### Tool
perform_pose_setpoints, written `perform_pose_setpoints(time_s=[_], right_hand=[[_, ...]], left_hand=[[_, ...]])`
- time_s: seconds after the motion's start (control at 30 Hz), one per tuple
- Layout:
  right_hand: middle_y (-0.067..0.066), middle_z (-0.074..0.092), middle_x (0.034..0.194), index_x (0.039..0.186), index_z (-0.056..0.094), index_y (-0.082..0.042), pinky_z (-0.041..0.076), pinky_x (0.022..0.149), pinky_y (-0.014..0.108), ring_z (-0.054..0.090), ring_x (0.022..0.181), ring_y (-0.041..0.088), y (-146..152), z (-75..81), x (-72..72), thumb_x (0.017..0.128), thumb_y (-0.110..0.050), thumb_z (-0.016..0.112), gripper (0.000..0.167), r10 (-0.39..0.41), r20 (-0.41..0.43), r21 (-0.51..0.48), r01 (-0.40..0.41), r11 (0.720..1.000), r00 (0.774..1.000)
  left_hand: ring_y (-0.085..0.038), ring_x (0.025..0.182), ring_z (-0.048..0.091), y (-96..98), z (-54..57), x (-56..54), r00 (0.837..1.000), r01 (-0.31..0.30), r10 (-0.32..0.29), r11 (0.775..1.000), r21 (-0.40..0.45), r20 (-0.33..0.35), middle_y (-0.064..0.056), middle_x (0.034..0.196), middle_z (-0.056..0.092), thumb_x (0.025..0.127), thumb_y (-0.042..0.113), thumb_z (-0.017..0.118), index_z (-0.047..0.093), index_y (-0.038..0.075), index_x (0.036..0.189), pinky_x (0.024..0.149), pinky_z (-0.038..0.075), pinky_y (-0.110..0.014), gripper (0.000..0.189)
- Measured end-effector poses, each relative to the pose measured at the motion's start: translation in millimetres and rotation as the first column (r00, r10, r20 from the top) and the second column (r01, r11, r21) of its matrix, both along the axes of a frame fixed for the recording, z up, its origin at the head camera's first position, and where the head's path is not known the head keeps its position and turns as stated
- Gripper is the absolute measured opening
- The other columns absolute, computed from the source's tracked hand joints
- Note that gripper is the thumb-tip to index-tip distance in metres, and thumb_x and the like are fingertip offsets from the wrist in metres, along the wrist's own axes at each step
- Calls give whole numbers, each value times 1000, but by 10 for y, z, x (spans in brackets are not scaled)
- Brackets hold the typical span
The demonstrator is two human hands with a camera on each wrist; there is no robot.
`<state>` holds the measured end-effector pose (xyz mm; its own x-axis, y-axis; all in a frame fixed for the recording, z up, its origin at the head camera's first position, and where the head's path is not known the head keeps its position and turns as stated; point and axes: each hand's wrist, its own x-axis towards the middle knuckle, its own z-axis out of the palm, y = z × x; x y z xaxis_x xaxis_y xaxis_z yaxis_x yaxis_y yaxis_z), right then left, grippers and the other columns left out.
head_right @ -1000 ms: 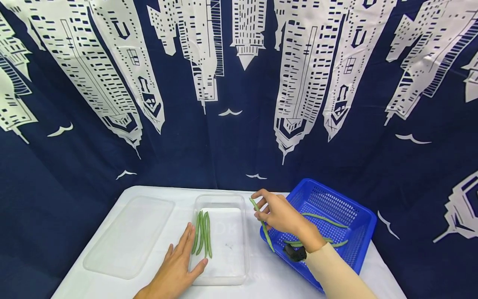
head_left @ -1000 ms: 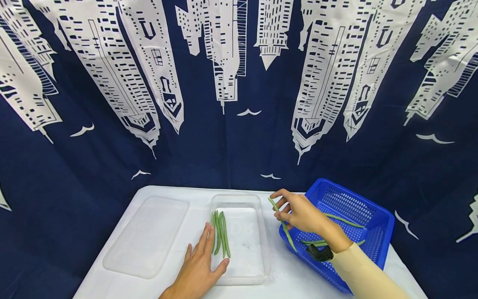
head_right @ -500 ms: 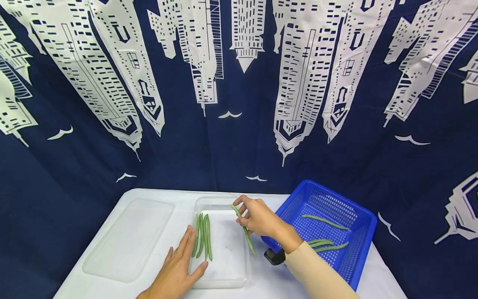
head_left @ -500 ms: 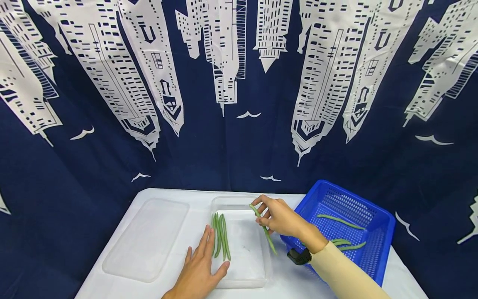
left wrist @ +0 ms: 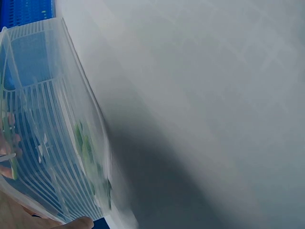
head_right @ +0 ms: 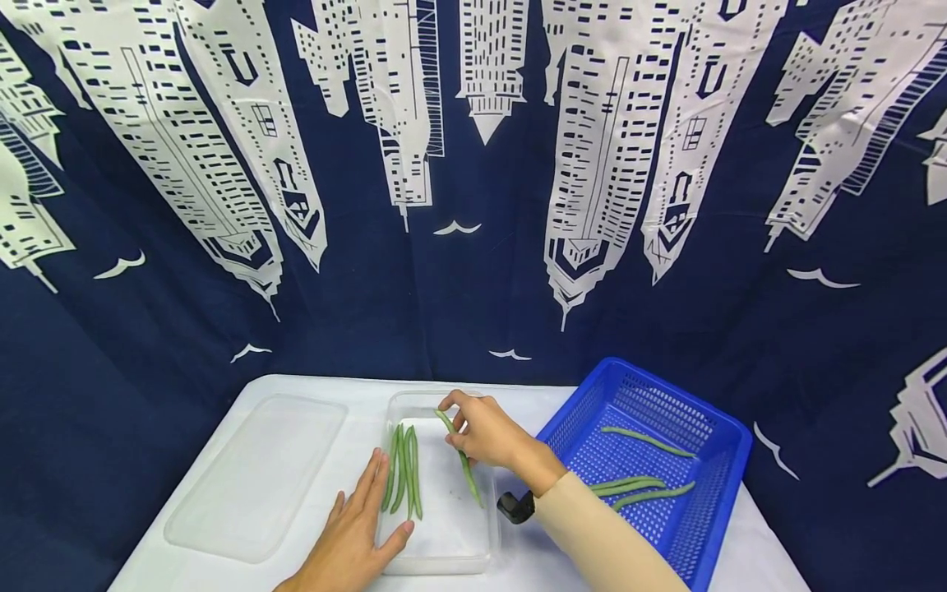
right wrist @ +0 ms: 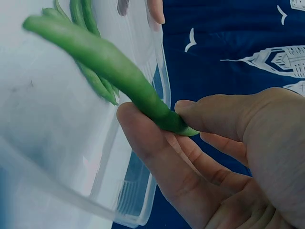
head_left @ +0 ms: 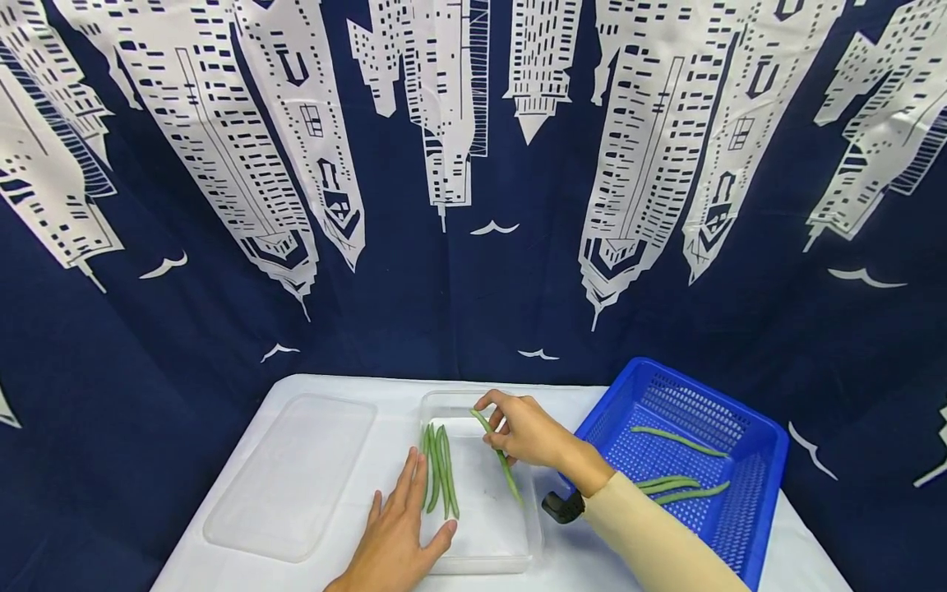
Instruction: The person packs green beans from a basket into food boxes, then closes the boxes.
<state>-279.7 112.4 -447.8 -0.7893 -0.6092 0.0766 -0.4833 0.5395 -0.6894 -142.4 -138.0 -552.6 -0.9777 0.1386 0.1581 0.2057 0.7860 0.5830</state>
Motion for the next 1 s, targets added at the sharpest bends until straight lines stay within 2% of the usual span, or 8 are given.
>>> perform_pose_setpoints(time_s=[0.23, 0.27, 0.37, 0.47, 0.5, 0.53, 0.73, 1.0], right_hand=[[17, 82, 102, 143, 70, -3, 66, 57, 28, 78, 63, 11, -127, -136, -69, 103, 1, 83, 42, 30, -10, -7, -30, 1000, 999], [14, 82, 101, 144, 70, -6, 64, 56, 26, 77, 62, 9, -113, -312, -187, 106, -6, 84, 41, 51, -42, -9, -51, 999, 998], [8, 81, 94, 144, 70, -7, 64, 56, 26, 75, 56, 8, -163, -386, -224, 106, -7, 84, 41, 49, -37, 4, -49, 999, 998], [7, 81, 89, 143, 70, -4, 64, 56, 27, 74, 52, 10, -238, -433, -238, 105, -5, 84, 41, 24, -23, 30, -23, 999, 999], [9, 80, 87, 141, 70, -1, 65, 56, 29, 75, 52, 13, -292, -298, -132, 102, 2, 83, 41, -4, 12, 38, 3, 999, 1000], [10, 80, 86, 141, 70, 0, 64, 55, 29, 75, 52, 14, -319, -308, -127, 102, 2, 82, 41, -15, 14, 44, 14, 999, 1000], [9, 79, 82, 139, 71, 3, 61, 53, 26, 76, 52, 17, -445, -405, -113, 100, 4, 83, 40, -71, 26, 63, 69, 996, 997], [3, 76, 69, 136, 73, 3, 56, 49, 26, 66, 43, 9, -552, -622, -171, 99, 3, 82, 38, -137, 16, 131, 133, 982, 990]], left_hand=[[-51, 170, 47, 12, -6, 8, 1000, 0, 0, 1000, -2, 4, -19, 196, 21, 107, 58, 77, 28, 1, 184, 123, 28, -99, 108], [-51, 170, 47, 14, -8, 9, 1000, 2, -2, 1000, -3, 5, -19, 196, 21, 107, 58, 77, 28, 1, 184, 123, 29, -99, 108], [-52, 169, 47, 18, -12, 10, 1000, 6, -6, 1000, -5, 11, -20, 196, 20, 107, 58, 77, 27, 0, 184, 122, 29, -99, 108], [-52, 169, 47, 18, -12, 6, 1000, 7, -6, 1000, -5, 15, -20, 196, 20, 107, 58, 77, 27, 0, 184, 122, 29, -99, 108], [-52, 169, 47, 17, -12, 4, 1000, 5, -5, 1000, -5, 15, -19, 196, 20, 107, 58, 77, 27, 1, 184, 122, 29, -99, 108], [-52, 170, 47, 16, -11, 2, 1000, 5, -5, 1000, -4, 15, -19, 196, 20, 107, 58, 77, 27, 1, 184, 122, 29, -99, 108], [-51, 171, 45, 10, -7, -1, 1000, 5, -5, 1000, -6, 3, -20, 196, 21, 108, 57, 76, 27, 0, 184, 122, 29, -99, 107], [-52, 167, 50, 9, -16, 0, 1000, 0, 0, 1000, -9, -20, -20, 195, 23, 107, 58, 76, 28, 0, 184, 121, 31, -99, 107]])
